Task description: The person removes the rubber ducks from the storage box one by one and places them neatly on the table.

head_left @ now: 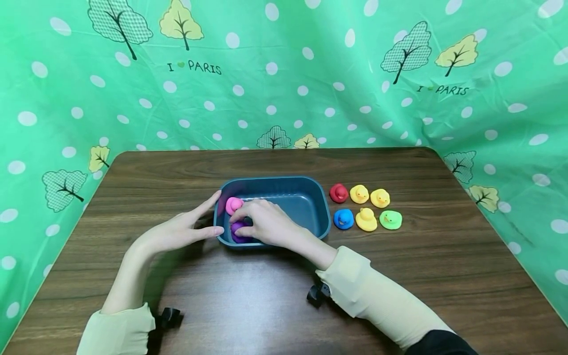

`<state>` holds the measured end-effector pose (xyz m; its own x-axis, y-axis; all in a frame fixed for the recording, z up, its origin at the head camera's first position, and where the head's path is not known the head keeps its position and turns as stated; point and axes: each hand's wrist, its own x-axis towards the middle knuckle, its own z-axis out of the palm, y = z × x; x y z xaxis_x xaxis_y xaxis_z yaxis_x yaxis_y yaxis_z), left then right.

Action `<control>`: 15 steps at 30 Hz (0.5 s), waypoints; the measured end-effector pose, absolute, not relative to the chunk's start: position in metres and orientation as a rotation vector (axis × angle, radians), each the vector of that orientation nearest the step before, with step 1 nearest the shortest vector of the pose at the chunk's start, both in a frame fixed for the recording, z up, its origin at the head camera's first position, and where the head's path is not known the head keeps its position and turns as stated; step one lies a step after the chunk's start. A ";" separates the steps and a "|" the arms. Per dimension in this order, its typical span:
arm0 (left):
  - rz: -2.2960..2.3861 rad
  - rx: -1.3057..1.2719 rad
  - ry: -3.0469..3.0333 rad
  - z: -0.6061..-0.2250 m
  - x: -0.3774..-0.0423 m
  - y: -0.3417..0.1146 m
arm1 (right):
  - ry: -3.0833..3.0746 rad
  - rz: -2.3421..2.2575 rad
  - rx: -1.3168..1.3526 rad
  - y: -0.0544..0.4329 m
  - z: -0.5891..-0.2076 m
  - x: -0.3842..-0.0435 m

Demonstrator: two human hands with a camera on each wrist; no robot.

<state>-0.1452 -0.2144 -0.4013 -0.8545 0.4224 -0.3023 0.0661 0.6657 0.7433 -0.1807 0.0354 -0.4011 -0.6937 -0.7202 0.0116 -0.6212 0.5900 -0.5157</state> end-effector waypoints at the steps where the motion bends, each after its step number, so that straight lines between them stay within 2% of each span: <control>1: 1.060 0.380 2.424 -0.401 -0.145 -0.214 | 2.621 -0.744 -1.115 0.036 -0.401 -0.181; 15: 1.075 0.381 2.408 -0.400 -0.145 -0.214 | 2.639 -0.840 -1.058 0.050 -0.390 -0.186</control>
